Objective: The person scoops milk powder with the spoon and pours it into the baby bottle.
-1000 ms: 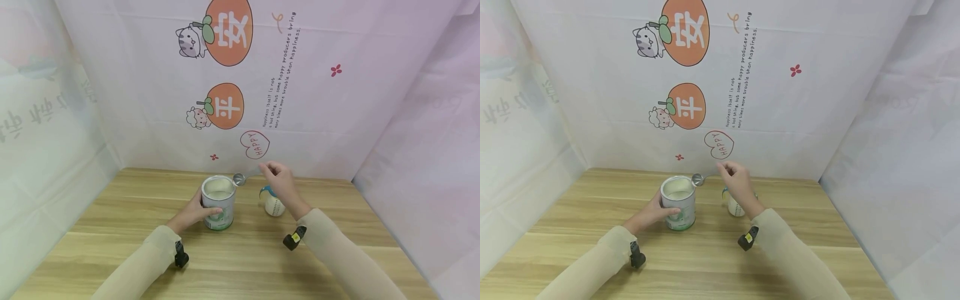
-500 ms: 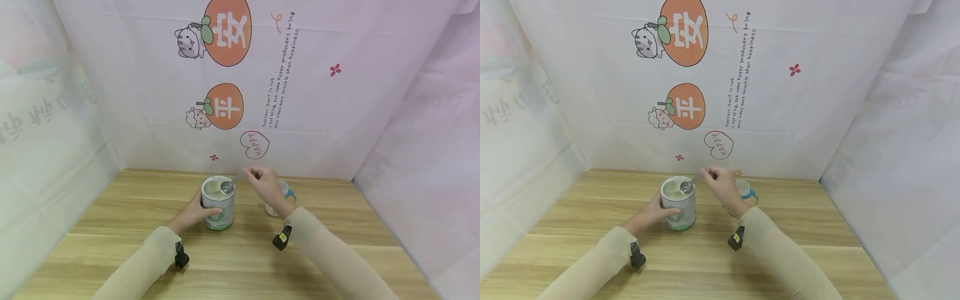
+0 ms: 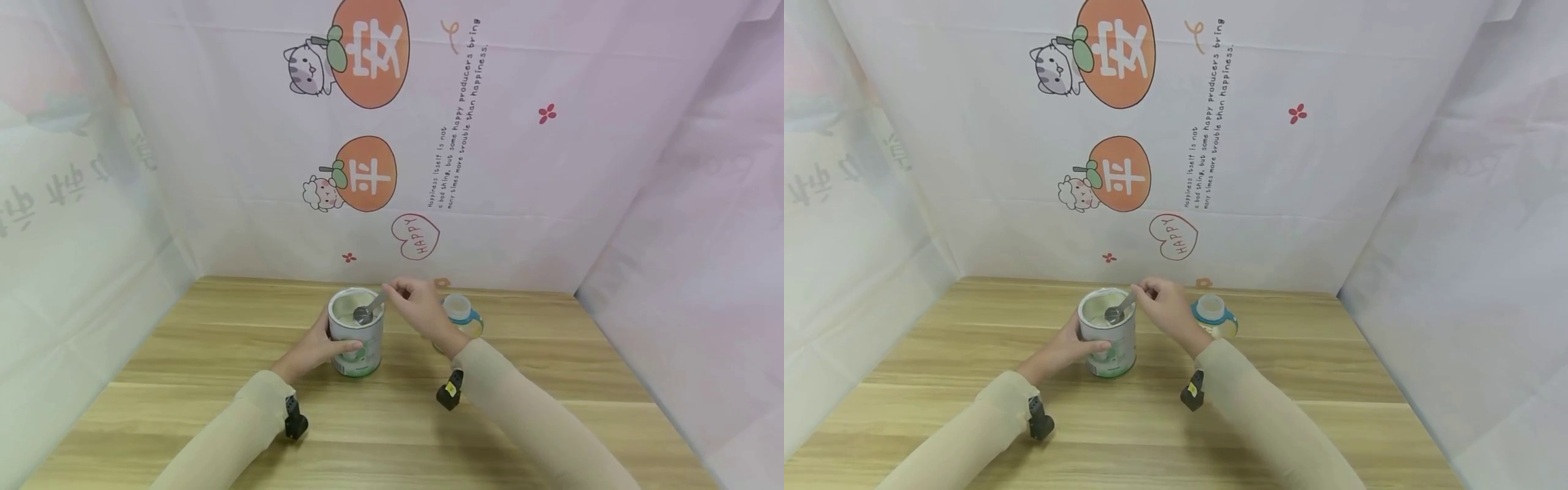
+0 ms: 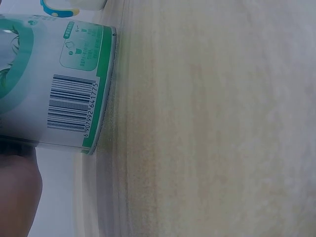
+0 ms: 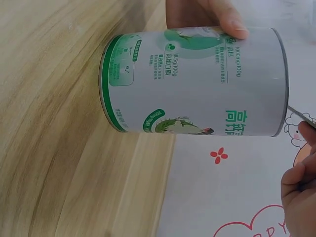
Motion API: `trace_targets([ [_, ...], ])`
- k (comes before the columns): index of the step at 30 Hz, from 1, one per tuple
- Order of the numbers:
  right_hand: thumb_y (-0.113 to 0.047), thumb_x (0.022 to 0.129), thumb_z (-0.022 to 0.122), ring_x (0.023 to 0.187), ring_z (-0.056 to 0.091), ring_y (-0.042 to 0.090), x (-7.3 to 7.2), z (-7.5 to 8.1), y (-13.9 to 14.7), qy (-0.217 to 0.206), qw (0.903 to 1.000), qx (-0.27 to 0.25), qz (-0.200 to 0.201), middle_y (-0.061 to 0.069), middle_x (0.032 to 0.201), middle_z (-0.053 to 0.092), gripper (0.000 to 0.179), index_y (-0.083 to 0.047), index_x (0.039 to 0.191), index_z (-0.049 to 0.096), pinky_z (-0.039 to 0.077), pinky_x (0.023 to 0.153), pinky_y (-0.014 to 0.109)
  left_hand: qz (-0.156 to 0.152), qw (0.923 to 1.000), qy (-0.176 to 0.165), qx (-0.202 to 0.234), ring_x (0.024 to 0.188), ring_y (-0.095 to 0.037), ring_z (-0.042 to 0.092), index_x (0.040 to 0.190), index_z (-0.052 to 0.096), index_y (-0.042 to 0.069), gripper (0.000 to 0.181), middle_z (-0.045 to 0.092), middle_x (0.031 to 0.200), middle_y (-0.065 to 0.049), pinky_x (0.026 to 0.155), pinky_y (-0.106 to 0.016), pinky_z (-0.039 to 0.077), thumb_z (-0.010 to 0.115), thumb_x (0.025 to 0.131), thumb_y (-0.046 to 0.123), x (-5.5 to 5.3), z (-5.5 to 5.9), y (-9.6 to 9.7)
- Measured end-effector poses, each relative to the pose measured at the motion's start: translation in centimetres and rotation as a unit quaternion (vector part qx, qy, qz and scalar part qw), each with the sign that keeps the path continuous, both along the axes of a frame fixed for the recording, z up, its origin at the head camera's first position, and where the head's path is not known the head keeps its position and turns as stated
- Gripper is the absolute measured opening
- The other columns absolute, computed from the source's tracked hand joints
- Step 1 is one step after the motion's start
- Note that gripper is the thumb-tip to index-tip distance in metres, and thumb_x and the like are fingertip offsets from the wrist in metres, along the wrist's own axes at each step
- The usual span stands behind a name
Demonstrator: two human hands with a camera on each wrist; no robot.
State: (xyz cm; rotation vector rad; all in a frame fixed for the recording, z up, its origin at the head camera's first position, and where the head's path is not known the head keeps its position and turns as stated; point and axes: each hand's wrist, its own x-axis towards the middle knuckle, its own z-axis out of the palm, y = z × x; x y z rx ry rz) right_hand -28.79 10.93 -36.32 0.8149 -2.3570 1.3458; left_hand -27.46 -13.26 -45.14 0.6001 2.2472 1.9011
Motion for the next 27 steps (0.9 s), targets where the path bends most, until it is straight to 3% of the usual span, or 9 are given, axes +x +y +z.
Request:
trace_targets([
  [5,-0.021,0.100,0.063,0.058,0.043,0.012,-0.3,-0.5,-0.5,-0.036,0.9989,0.028,-0.013,-0.002,0.063,0.050,0.027,-0.012,0.075,0.065,0.035,0.050,0.024,0.003,1.0000,-0.003,-0.001,0.135,-0.028,0.041,0.155,0.019,0.037,0.095,0.042,0.147,-0.004,0.112,-0.057,0.029,0.082,0.086,0.023,0.0,0.1,-0.1],
  [11,-0.025,0.100,0.063,0.055,0.042,0.012,-0.3,-0.9,-0.9,-0.040,0.9976,0.055,-0.017,-0.001,0.061,0.050,0.029,-0.010,0.075,0.065,0.035,0.049,0.024,-0.002,1.0000,0.002,-0.001,0.134,-0.029,0.043,0.155,0.020,0.033,0.092,0.044,0.146,-0.007,0.110,-0.056,0.031,0.081,0.087,0.023,0.2,0.2,0.0],
  [14,-0.025,0.100,0.065,0.055,0.044,0.011,-0.2,-0.9,-1.1,-0.021,0.9970,0.070,-0.026,-0.003,0.061,0.051,0.027,-0.012,0.076,0.065,0.037,0.048,0.024,-0.005,1.0000,0.002,0.001,0.134,-0.029,0.042,0.155,0.020,0.034,0.092,0.043,0.147,-0.007,0.111,-0.056,0.031,0.081,0.088,0.023,0.2,0.2,0.0],
  [21,-0.016,0.094,0.072,0.055,0.046,0.008,-0.2,-0.9,-2.0,0.069,0.9901,0.121,-0.018,-0.006,0.063,0.053,0.016,-0.010,0.080,0.069,0.041,0.050,0.022,-0.006,1.0000,-0.004,0.005,0.135,-0.030,0.040,0.156,0.017,0.035,0.094,0.040,0.149,-0.007,0.111,-0.058,0.030,0.080,0.088,0.024,-0.1,0.1,-0.2],
  [27,-0.012,0.092,0.074,0.055,0.047,0.007,-0.3,-0.9,-2.7,0.071,0.9895,0.126,-0.001,-0.005,0.063,0.053,0.012,-0.008,0.081,0.069,0.041,0.049,0.020,-0.006,0.9999,-0.012,0.008,0.134,-0.029,0.042,0.155,0.017,0.037,0.093,0.041,0.147,-0.006,0.110,-0.056,0.031,0.080,0.088,0.023,0.1,0.1,-0.1],
])
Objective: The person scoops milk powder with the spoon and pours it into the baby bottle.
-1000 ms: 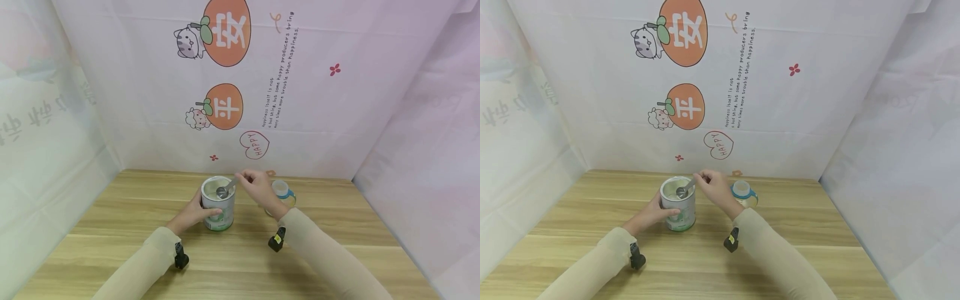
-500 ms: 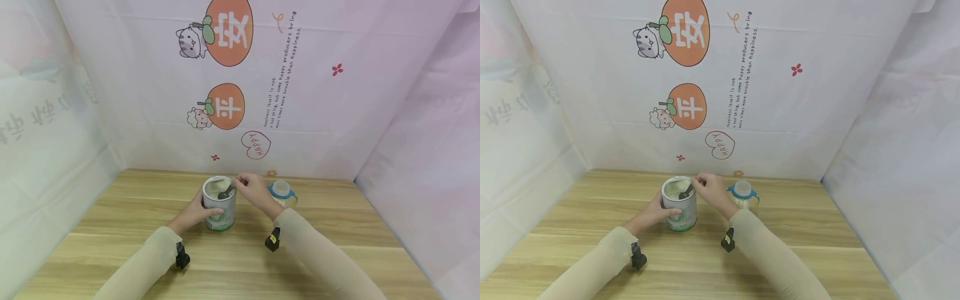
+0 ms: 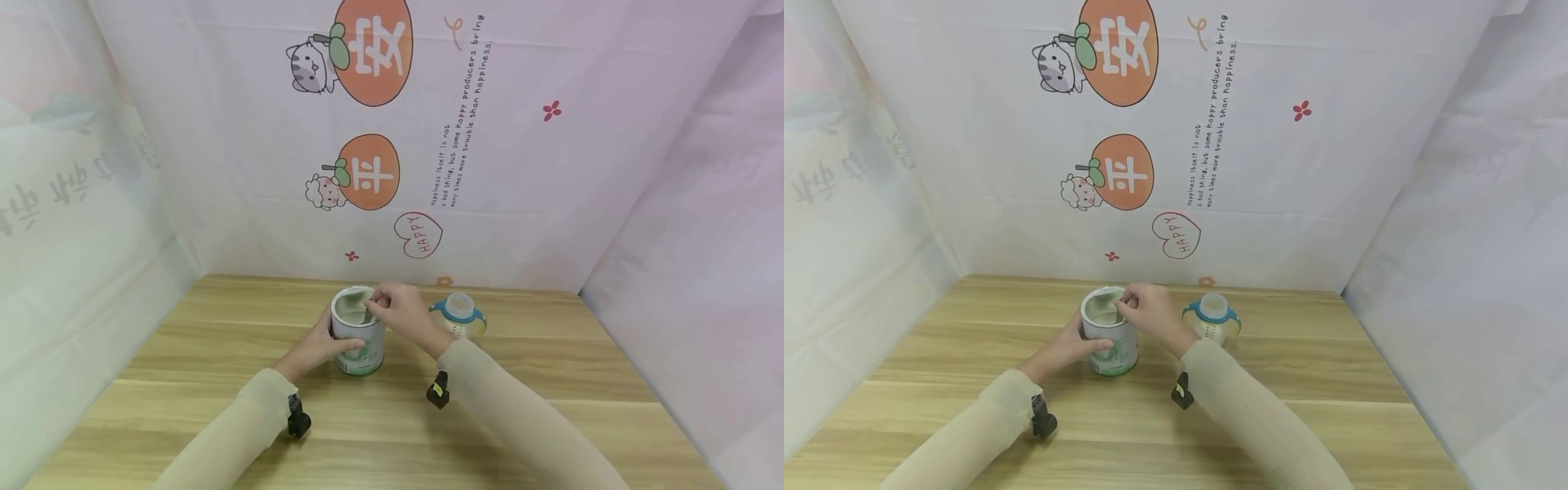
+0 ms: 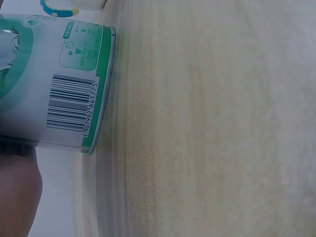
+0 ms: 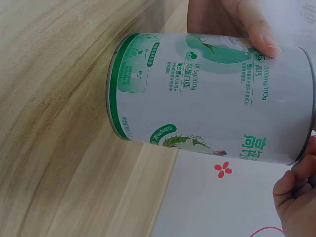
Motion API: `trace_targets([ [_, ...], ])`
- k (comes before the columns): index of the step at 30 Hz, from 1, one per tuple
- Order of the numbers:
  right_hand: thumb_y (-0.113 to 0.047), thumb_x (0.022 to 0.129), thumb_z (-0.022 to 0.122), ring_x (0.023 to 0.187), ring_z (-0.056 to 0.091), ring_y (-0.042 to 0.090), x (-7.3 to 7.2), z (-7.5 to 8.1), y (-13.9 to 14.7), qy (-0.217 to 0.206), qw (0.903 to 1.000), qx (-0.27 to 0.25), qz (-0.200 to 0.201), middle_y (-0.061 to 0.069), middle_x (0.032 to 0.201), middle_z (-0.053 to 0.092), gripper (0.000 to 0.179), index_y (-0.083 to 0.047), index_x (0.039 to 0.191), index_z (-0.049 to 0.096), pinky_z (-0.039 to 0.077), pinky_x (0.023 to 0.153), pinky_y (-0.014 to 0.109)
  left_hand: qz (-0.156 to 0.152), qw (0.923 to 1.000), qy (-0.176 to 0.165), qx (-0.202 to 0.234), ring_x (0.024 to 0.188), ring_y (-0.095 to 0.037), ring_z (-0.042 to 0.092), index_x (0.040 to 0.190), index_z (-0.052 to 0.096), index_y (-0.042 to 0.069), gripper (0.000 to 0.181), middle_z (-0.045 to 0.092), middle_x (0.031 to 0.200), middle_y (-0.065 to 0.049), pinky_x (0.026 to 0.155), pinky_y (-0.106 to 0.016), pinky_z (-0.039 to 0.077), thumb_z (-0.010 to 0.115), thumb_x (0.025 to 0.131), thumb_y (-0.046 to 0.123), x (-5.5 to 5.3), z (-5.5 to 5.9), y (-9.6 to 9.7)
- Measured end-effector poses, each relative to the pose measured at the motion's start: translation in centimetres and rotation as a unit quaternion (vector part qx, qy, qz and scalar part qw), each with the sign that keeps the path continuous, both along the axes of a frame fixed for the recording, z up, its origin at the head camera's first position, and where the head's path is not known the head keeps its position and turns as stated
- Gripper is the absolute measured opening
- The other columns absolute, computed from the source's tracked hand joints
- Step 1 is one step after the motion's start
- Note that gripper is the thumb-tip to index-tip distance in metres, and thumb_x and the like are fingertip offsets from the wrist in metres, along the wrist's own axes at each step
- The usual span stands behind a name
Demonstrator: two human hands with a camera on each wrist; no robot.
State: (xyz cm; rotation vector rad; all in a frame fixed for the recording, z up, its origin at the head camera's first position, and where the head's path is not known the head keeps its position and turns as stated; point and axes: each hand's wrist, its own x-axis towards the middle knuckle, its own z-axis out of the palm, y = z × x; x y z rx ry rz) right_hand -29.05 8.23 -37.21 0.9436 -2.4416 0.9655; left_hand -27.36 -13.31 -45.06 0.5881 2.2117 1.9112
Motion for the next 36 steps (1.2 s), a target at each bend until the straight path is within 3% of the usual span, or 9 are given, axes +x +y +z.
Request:
trace_targets([
  [13,-0.014,0.091,0.075,0.053,0.046,0.007,-0.6,0.6,-0.3,-0.046,0.9983,0.025,-0.028,-0.004,0.062,0.053,0.011,-0.008,0.083,0.072,0.039,0.046,0.020,0.004,0.9998,0.013,-0.012,0.135,-0.030,0.040,0.156,0.017,0.035,0.093,0.039,0.151,-0.009,0.111,-0.056,0.030,0.080,0.088,0.024,-0.3,-0.3,0.0],
  [24,-0.017,0.090,0.076,0.054,0.044,0.007,-1.0,0.9,-0.3,-0.061,0.9958,0.039,-0.055,-0.003,0.063,0.052,0.011,-0.009,0.085,0.071,0.038,0.047,0.021,0.007,0.9999,0.010,-0.006,0.136,-0.029,0.040,0.156,0.016,0.036,0.095,0.039,0.150,-0.008,0.111,-0.057,0.030,0.081,0.087,0.025,-0.3,-0.5,-0.1],
  [36,-0.015,0.091,0.072,0.055,0.045,0.009,-0.9,0.9,-0.1,-0.095,0.9925,0.029,-0.071,-0.002,0.066,0.053,0.008,-0.009,0.090,0.066,0.039,0.049,0.023,0.004,0.9999,0.013,0.001,0.136,-0.029,0.041,0.156,0.016,0.037,0.096,0.041,0.150,-0.007,0.111,-0.057,0.030,0.081,0.087,0.023,-0.4,-0.6,0.0],
])
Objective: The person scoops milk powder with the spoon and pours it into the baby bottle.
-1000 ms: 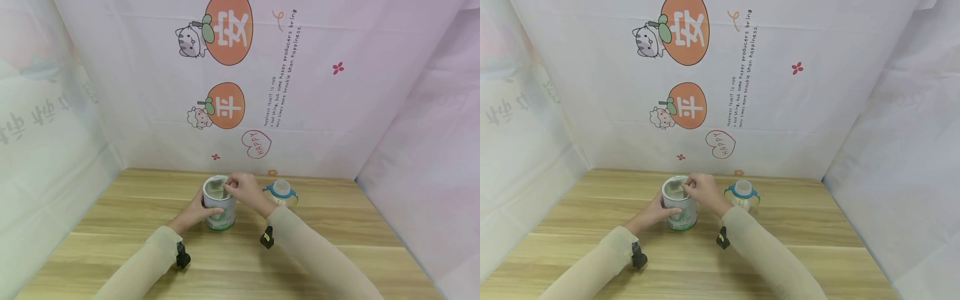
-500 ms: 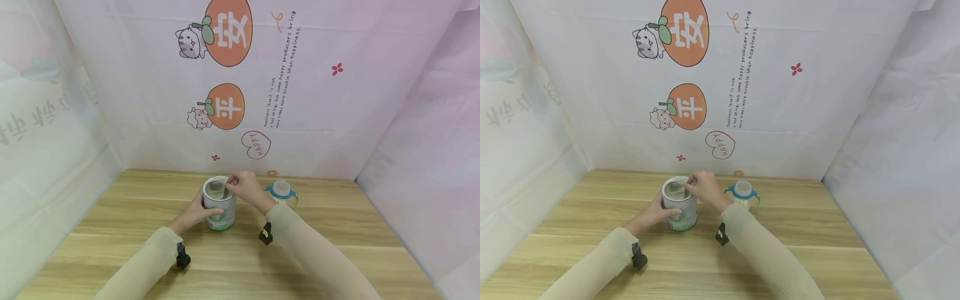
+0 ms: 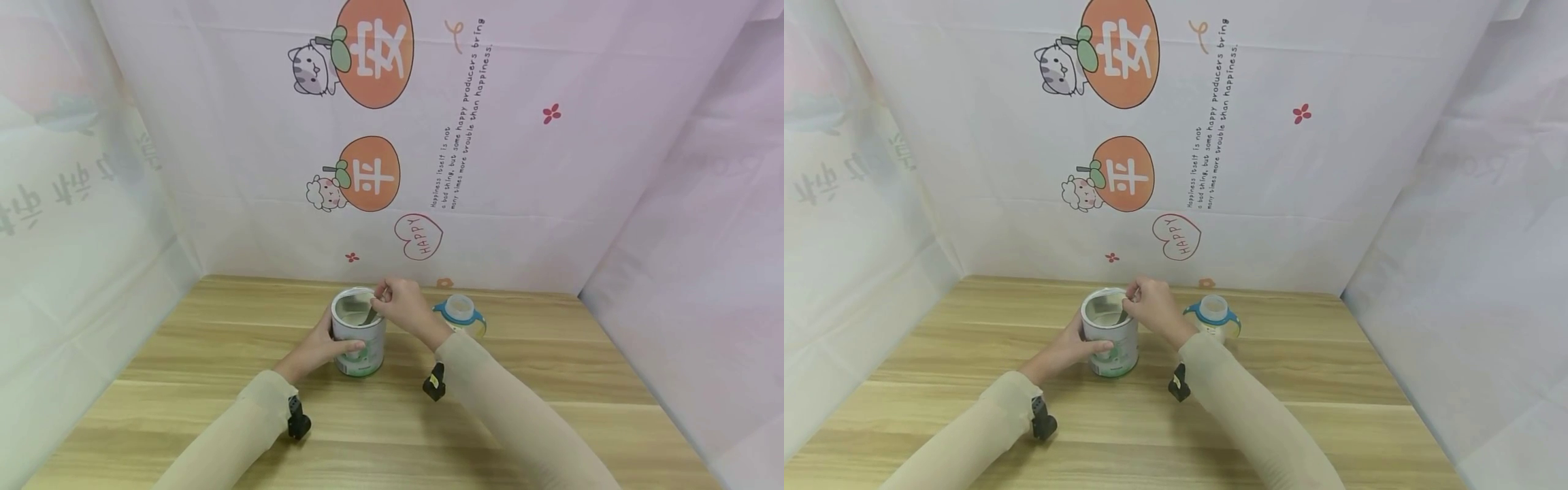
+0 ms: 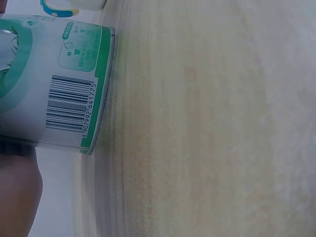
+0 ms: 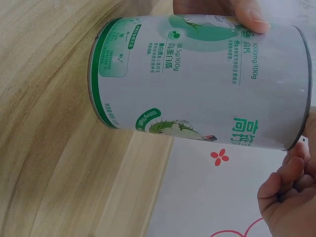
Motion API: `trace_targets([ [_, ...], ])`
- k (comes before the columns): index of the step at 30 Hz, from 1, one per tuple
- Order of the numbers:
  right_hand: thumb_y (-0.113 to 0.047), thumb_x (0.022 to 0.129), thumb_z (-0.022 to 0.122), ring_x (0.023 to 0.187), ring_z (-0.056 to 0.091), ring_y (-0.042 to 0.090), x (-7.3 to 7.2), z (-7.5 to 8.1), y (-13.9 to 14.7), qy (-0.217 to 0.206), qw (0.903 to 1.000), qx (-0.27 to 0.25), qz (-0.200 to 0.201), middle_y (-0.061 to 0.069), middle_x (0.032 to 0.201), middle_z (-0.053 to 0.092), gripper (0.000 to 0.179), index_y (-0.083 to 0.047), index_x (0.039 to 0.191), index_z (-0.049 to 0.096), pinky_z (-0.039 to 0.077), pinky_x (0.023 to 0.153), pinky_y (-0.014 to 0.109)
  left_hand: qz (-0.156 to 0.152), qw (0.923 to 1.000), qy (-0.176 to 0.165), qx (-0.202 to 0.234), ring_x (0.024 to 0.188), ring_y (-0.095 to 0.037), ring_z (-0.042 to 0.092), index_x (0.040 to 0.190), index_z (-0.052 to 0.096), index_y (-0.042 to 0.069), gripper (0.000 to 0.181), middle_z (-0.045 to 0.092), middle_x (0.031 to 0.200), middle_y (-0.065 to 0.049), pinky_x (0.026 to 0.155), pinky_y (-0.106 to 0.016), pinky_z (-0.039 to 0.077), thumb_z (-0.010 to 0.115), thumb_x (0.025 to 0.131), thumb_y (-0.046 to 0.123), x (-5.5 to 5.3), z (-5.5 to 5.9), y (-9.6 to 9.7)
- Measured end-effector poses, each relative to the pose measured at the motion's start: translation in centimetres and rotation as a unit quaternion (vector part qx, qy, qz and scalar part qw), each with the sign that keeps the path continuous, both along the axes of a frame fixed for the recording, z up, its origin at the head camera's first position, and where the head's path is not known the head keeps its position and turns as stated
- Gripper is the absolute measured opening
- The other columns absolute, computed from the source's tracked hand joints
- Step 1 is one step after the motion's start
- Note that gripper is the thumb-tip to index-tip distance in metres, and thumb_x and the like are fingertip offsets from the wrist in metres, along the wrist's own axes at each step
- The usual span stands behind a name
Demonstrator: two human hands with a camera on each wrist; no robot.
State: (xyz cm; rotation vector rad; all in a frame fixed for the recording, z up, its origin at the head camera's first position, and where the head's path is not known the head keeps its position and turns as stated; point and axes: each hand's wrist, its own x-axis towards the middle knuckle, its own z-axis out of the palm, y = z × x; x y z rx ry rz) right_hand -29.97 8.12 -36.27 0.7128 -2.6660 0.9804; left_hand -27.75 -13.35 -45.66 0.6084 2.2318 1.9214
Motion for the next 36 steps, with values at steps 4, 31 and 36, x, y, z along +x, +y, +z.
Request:
trace_targets([
  [4,-0.015,0.091,0.072,0.055,0.044,0.009,0.1,0.0,0.1,-0.007,0.9999,-0.009,0.003,-0.001,0.067,0.052,0.009,-0.008,0.091,0.066,0.039,0.050,0.023,-0.005,1.0000,0.006,0.003,0.137,-0.029,0.040,0.156,0.016,0.037,0.095,0.041,0.149,-0.006,0.112,-0.058,0.029,0.080,0.088,0.022,-0.1,0.0,0.0],
  [31,-0.032,0.096,0.070,0.062,0.046,0.015,1.4,-0.9,3.9,-0.099,0.9894,-0.106,0.016,0.003,0.073,0.054,0.020,-0.013,0.101,0.068,0.039,0.053,0.027,0.006,1.0000,-0.001,-0.008,0.136,-0.027,0.040,0.155,0.020,0.036,0.094,0.043,0.148,-0.004,0.112,-0.058,0.027,0.083,0.086,0.024,0.1,0.3,0.0],
  [36,-0.034,0.096,0.069,0.064,0.048,0.016,1.8,-1.1,4.9,-0.099,0.9906,-0.094,0.006,0.002,0.075,0.055,0.022,-0.013,0.103,0.068,0.040,0.054,0.026,0.006,0.9999,0.004,-0.008,0.137,-0.028,0.040,0.155,0.019,0.036,0.095,0.041,0.150,-0.007,0.112,-0.059,0.027,0.083,0.085,0.024,0.0,0.1,0.0],
])
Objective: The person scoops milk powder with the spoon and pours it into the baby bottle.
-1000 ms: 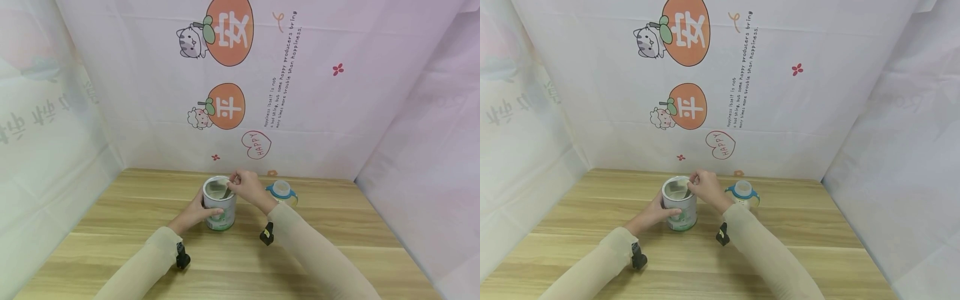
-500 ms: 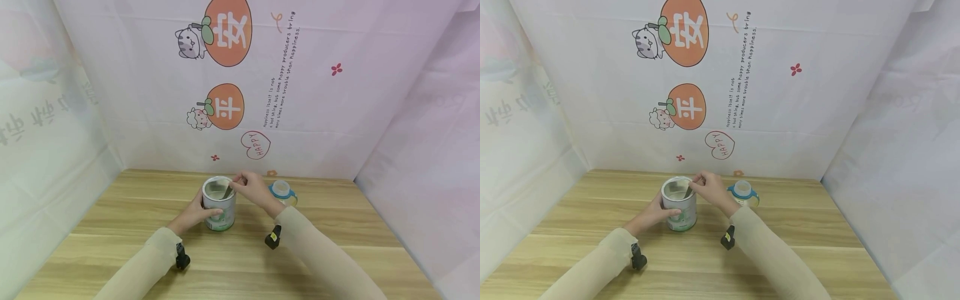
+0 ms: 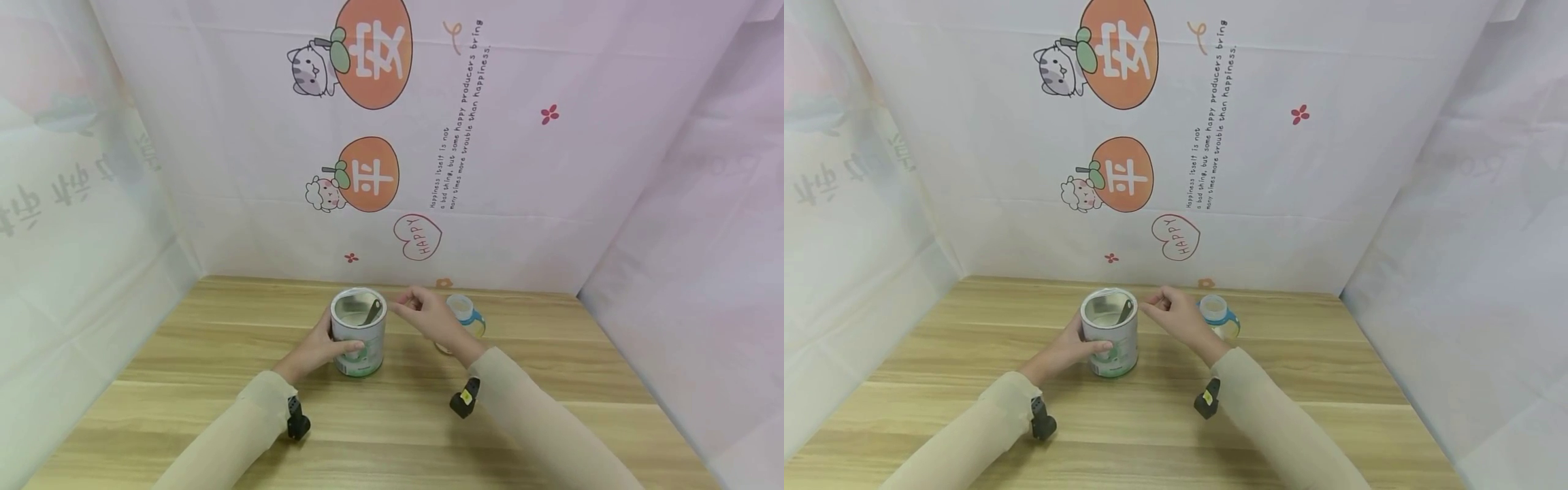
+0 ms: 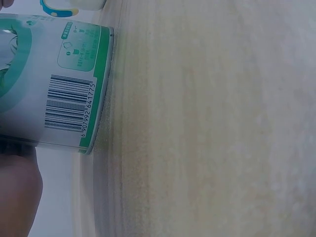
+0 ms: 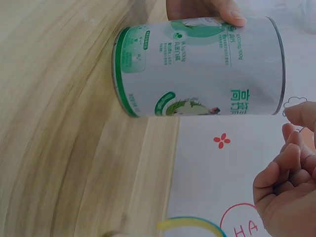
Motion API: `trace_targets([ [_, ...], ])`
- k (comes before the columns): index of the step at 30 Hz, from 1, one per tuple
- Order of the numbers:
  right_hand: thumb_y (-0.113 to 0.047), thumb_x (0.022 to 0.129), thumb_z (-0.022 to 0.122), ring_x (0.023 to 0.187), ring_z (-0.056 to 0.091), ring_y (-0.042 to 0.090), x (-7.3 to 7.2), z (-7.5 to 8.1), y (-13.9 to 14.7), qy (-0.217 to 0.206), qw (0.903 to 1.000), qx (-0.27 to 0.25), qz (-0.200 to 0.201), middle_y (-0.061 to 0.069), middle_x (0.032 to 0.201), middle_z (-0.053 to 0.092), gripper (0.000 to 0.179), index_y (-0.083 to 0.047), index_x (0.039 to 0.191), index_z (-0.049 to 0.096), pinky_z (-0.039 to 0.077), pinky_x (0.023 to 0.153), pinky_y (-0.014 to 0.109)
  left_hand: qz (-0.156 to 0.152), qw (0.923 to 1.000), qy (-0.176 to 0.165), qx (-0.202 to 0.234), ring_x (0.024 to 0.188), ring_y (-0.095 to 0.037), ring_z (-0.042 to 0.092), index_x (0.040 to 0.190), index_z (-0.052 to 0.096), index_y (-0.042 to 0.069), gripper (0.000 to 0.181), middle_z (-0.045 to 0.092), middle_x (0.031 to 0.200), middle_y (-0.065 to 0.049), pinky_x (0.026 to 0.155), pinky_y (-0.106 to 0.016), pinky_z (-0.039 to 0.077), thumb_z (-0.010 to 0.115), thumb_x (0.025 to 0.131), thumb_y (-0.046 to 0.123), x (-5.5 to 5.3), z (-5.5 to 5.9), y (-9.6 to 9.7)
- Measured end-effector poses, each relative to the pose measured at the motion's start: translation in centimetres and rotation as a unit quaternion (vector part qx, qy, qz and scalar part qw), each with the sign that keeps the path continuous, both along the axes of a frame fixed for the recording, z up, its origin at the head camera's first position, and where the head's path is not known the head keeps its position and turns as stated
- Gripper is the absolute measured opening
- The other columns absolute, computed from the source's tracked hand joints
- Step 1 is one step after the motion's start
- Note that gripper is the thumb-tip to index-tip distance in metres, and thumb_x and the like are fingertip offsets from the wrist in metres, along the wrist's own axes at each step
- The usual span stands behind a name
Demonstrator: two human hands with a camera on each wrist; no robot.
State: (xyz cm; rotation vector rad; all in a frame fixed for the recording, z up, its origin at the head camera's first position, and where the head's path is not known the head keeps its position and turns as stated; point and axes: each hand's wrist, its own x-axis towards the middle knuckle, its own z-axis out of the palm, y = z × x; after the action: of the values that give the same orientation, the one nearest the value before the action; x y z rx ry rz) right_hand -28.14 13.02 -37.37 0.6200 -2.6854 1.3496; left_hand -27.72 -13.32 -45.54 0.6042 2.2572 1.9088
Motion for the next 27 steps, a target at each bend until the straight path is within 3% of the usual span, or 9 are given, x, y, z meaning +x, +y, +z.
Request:
trace_targets([
  [6,-0.033,0.097,0.068,0.065,0.048,0.016,0.3,-0.4,1.2,0.008,1.0000,-0.005,-0.003,0.002,0.075,0.055,0.022,-0.011,0.102,0.068,0.040,0.055,0.026,-0.001,1.0000,0.003,0.000,0.138,-0.029,0.038,0.155,0.018,0.038,0.097,0.040,0.152,-0.009,0.113,-0.059,0.026,0.084,0.085,0.026,-0.1,0.0,-0.1],
  [19,-0.021,0.096,0.070,0.063,0.048,0.014,1.7,-1.7,3.8,0.037,0.9993,0.003,-0.002,0.000,0.071,0.055,0.015,-0.006,0.098,0.067,0.040,0.054,0.023,-0.005,0.9999,-0.008,0.010,0.140,-0.036,0.035,0.156,0.018,0.031,0.097,0.037,0.153,-0.016,0.114,-0.060,0.024,0.083,0.085,0.021,0.2,0.0,0.0],
  [27,-0.024,0.097,0.069,0.065,0.047,0.013,2.5,-2.2,5.6,0.037,0.9991,0.013,-0.014,-0.001,0.073,0.053,0.017,-0.007,0.099,0.067,0.039,0.054,0.022,0.006,0.9999,-0.008,-0.003,0.140,-0.032,0.036,0.155,0.020,0.034,0.099,0.041,0.150,-0.008,0.114,-0.059,0.024,0.086,0.082,0.025,0.1,0.1,-0.2],
])
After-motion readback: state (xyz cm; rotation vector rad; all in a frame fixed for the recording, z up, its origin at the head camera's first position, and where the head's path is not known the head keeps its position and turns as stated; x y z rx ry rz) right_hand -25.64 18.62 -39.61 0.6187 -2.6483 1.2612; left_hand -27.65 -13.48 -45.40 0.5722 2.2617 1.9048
